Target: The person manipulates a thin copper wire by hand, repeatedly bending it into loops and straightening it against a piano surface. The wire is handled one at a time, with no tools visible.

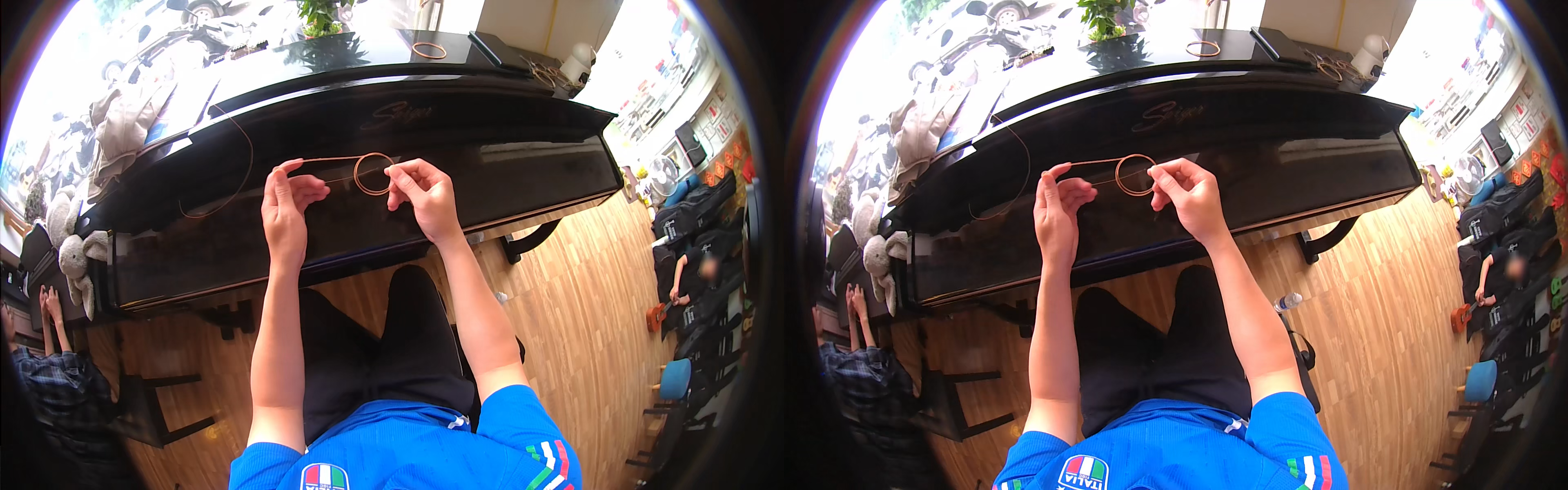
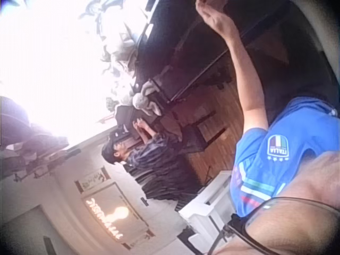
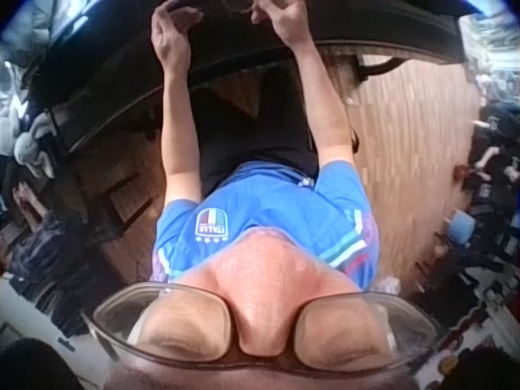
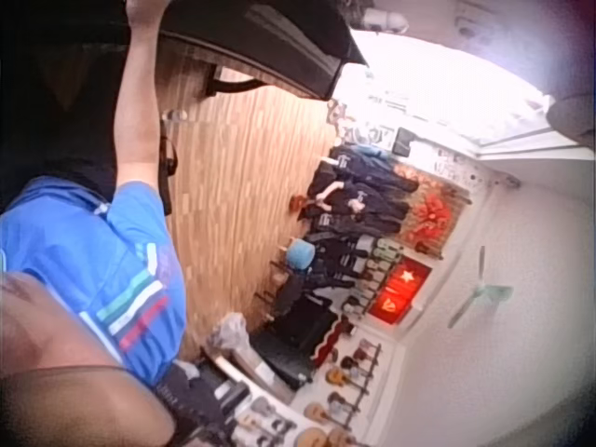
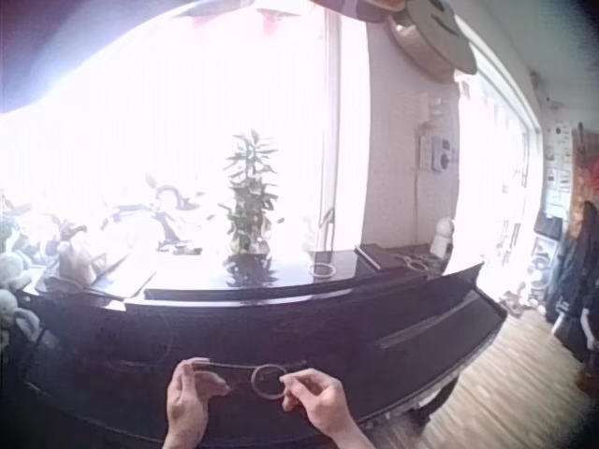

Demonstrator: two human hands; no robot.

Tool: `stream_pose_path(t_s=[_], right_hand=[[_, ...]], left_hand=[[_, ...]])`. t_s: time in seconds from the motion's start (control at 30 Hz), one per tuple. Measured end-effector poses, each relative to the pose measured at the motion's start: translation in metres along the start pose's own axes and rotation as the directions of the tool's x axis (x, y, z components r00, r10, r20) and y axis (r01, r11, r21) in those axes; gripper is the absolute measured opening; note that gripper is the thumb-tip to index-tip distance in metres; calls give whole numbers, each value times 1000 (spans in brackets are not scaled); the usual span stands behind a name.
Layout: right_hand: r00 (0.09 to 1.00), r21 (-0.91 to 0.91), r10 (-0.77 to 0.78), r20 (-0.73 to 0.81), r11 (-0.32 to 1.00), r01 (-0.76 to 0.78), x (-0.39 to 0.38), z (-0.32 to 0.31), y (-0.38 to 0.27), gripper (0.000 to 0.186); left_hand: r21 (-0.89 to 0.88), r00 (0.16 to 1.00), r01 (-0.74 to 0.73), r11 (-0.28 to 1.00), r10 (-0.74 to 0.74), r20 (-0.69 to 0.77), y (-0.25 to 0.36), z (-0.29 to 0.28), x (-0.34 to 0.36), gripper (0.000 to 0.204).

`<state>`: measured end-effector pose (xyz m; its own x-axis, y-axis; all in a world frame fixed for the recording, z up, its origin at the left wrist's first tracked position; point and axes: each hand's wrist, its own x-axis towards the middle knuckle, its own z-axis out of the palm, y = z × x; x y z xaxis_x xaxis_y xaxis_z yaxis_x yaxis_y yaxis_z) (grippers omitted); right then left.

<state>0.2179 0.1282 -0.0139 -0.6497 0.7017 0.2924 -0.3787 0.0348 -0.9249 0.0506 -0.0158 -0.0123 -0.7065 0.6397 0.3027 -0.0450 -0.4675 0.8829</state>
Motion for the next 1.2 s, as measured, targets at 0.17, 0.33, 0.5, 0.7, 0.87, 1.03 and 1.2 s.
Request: stream_pose_path(t_s=[0.17,0.33,0.5,0.7,0.87,1.03,1.2], right_hand=[[1000,-87,-12,17,996,13,0,4,-1,14],[999,-89,23,24,996,-21,-1,7,-3,15],[993,-96,78,92,993,-69,-2,12,-4,14],[998,-123,62,18,991,-60,-1,17,-1,15],[998,-286,-48,-51,958,31,-2,21,3,15],[986,-476,-161,-42,871,122,-4,32,4,15],[995,-437,-93,-27,896,72,-5,33,0,17]], left_hand=[[-132,1000,-5,991,4,-13,-3,-9,1,41],[-137,984,93,986,-70,165,1,-12,-1,40],[-2,945,161,987,-154,289,6,-1,-2,42],[203,843,119,972,-207,497,14,4,-2,44],[259,802,64,964,-205,562,17,9,-4,37],[321,869,38,946,-189,456,11,20,-8,31],[352,898,65,934,-208,387,13,24,-10,25]])
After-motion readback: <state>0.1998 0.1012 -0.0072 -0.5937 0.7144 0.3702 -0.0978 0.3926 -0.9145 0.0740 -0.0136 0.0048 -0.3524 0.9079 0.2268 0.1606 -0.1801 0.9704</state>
